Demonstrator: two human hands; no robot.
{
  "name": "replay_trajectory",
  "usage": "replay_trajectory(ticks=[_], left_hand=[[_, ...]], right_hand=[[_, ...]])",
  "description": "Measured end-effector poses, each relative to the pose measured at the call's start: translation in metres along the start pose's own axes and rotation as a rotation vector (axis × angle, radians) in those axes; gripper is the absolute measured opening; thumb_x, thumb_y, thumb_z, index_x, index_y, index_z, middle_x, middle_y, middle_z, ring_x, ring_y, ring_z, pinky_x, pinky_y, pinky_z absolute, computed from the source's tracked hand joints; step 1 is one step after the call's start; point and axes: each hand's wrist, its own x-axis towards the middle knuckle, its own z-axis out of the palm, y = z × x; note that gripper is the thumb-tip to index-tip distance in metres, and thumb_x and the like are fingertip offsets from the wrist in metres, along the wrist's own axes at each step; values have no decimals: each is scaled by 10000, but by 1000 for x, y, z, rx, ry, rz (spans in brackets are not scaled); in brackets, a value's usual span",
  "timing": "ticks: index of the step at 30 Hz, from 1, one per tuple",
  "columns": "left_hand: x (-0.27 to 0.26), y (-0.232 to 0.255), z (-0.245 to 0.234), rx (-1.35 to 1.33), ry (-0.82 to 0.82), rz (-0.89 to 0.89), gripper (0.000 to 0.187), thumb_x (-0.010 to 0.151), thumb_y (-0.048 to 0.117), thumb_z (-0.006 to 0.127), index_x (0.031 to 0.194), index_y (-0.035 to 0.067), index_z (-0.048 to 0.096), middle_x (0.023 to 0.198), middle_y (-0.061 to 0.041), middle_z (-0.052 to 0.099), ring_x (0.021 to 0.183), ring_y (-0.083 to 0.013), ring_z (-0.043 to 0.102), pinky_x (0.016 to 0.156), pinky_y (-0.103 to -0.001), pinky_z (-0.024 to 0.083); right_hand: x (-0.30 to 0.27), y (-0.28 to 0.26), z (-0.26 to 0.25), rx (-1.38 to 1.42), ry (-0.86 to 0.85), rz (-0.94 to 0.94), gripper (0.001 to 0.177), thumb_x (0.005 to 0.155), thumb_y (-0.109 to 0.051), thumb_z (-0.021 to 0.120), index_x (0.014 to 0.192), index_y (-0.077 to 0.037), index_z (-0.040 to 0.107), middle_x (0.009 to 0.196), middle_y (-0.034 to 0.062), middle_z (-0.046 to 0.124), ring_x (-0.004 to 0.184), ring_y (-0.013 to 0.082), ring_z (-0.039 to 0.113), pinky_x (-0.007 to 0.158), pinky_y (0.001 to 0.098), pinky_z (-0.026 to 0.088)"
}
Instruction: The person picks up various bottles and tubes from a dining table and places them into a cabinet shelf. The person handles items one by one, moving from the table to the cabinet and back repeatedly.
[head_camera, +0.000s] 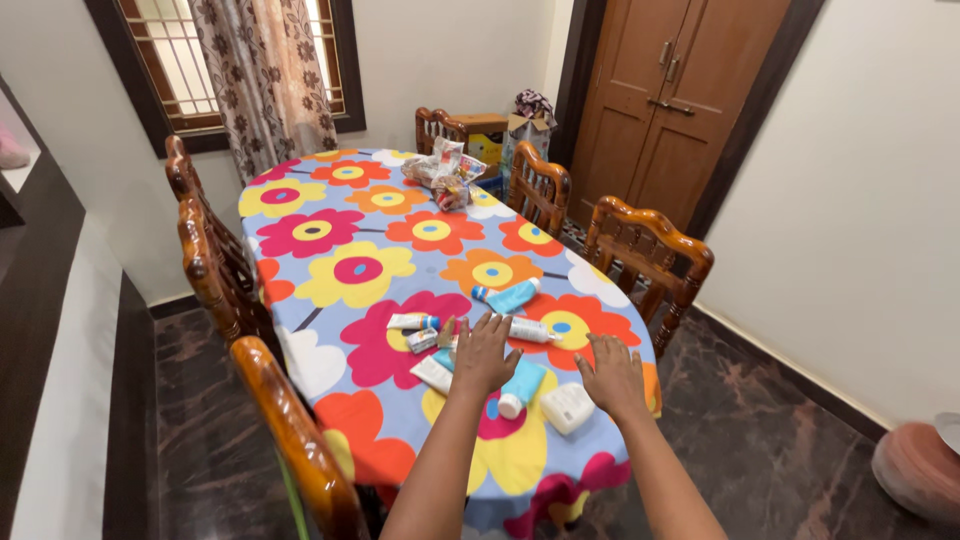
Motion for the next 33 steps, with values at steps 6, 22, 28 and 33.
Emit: replay_trajectory(ticks=[6,22,28,33], left_hand=[[46,-18,45,-51,38,30,665,880,363,716,1448,78,519,1455,-124,556,1432,-311,420,1183,-609,237],[123,-81,162,-107,-92,35,602,819,302,769,1350,90,582,1359,-102,608,1373,-309,476,1170,-589,292],[148,-112,221,-162,-109,90,601,802,281,783,1335,84,589,1346,-129,610,1349,-317,495,1169,-550,311],[155,-124,255,-205,-215,105,638,806,275,795,1367,75,569,1363,-150,594,1335,-331,492,1151,-500,330]], right_hand=[[46,14,29,33,20,-43,548,960,-467,575,1397,-137,556,1385,107,591,1356,287,506,1109,544,381],[99,27,141,263,-205,156,494,949,-429,622,1311,-93,632,1290,150,652,1246,322,595,1032,457,488],[119,44,226,519,-292,325,516,920,-432,651,1298,-80,656,1221,142,726,1106,273,721,954,392,564],[114,51,278,805,-400,605,509,911,-388,684,1314,-77,676,1183,92,743,1049,201,724,885,342,566]])
